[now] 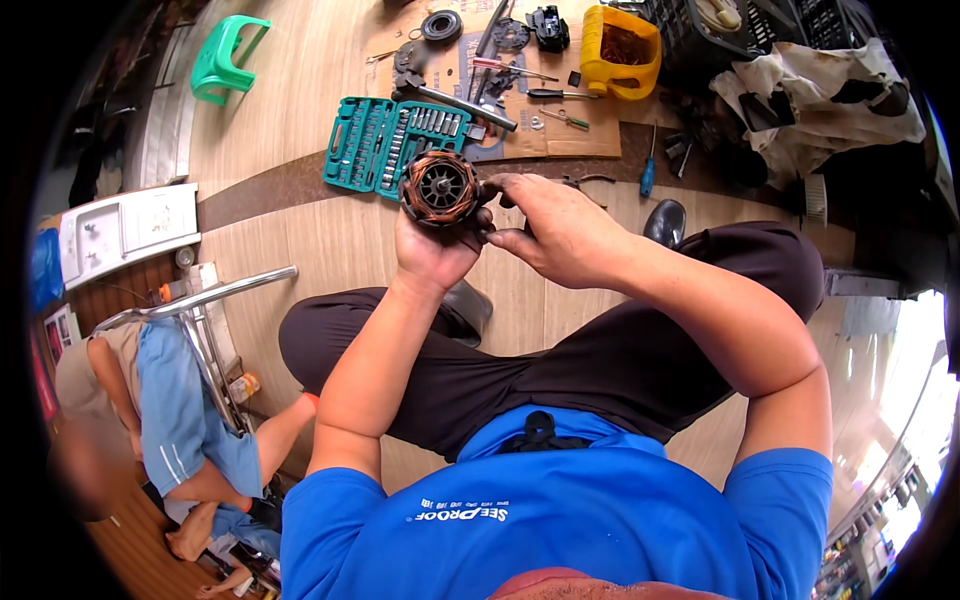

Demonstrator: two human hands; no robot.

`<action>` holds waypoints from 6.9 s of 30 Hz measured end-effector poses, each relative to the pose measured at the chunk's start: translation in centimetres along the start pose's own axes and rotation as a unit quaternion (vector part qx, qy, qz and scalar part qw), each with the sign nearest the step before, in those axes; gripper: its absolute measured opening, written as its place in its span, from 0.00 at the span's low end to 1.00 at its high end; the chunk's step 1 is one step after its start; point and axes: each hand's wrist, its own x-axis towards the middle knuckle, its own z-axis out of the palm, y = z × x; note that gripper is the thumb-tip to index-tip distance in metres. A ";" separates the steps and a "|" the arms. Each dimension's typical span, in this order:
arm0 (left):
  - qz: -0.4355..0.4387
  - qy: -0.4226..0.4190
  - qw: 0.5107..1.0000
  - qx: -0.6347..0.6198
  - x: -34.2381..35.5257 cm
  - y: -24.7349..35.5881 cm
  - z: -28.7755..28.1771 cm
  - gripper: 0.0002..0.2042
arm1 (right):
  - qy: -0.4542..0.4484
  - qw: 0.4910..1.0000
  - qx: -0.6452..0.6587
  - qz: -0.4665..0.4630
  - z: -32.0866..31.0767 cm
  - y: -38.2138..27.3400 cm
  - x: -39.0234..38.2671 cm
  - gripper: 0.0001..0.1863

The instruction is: The person cleans and reassembles a motor component by hand, using a small brush to sweep away debris and then wiping the surface with a cloth.

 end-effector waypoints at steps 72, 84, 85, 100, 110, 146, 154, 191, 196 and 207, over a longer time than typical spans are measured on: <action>0.153 0.106 0.911 0.367 -0.6 -2.2 1.8 0.13 | 0.026 0.977 0.162 0.134 0.5 0.4 0.2 0.35; 0.118 0.090 0.968 0.201 -1.6 -0.6 2.2 0.22 | 0.051 0.916 0.373 0.137 1.2 2.4 0.4 0.34; 0.120 0.097 0.968 0.198 -1.5 -0.6 2.1 0.23 | 0.047 0.906 0.397 0.142 1.1 2.4 0.4 0.32; 0.085 0.088 0.978 0.171 -1.3 -0.7 1.9 0.27 | 0.082 0.743 0.623 0.231 0.3 1.7 0.5 0.19; 0.073 0.094 0.976 0.182 -1.2 -0.8 2.1 0.30 | 0.074 0.766 0.584 0.260 -0.1 1.4 0.3 0.31; 0.056 0.080 0.977 0.191 -1.8 -0.8 2.3 0.24 | 0.057 0.790 0.551 0.264 0.5 2.4 0.5 0.29; 0.078 0.084 0.969 0.220 -1.8 -1.0 2.0 0.11 | 0.077 0.791 0.540 0.277 0.7 2.3 0.5 0.21; 0.102 0.024 0.966 0.236 -1.5 -0.9 2.5 0.15 | 0.126 0.805 0.552 0.178 -0.8 1.5 0.3 0.23; 0.097 0.024 0.977 0.187 -1.6 -0.6 2.1 0.13 | 0.124 0.817 0.540 0.162 -1.0 1.2 0.3 0.23; 0.112 0.028 0.981 0.156 -1.5 -0.8 1.6 0.15 | 0.118 0.812 0.548 0.163 -0.8 1.3 0.3 0.24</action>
